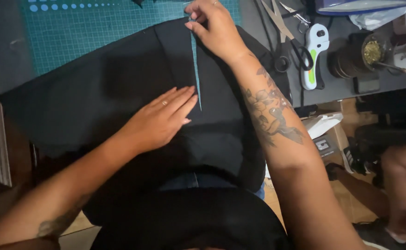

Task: The person handles a large piece of black fabric on a cutting mat, smoothing it out and aligning the edges. They then use a rotary cutter to make a straight cut along the fabric and follow up with scissors to trim the edge. Finally, they use a measuring tape to measure the cut section.

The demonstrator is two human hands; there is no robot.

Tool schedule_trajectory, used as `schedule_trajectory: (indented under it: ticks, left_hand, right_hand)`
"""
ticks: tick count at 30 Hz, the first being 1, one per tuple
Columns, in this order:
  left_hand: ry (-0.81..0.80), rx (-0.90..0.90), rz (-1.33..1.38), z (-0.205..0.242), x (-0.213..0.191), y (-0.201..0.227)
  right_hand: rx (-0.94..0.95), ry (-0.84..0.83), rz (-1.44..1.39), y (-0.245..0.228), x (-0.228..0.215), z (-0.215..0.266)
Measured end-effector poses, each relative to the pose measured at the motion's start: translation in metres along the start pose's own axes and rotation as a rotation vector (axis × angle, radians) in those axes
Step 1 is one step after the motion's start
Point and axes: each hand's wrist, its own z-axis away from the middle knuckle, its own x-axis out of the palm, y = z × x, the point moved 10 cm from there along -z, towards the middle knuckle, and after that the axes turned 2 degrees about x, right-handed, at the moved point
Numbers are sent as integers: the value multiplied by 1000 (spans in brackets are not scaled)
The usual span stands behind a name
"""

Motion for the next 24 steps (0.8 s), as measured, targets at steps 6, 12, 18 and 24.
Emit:
schedule_trajectory:
  ticks: [6,12,18,24]
  left_hand:
    - [183,8,-143,1,3,9]
    - [243,97,-322,-9,0,26]
    - [214,106,-307,-9,7,26]
    - [251,66,-205,-7,3,21]
  right_hand:
    - [1,16,-17,0,1,1]
    - [31,27,-10,7,2,2]
    - [12,41,-7,7,3,1]
    - [9,36,-18,3,2,1]
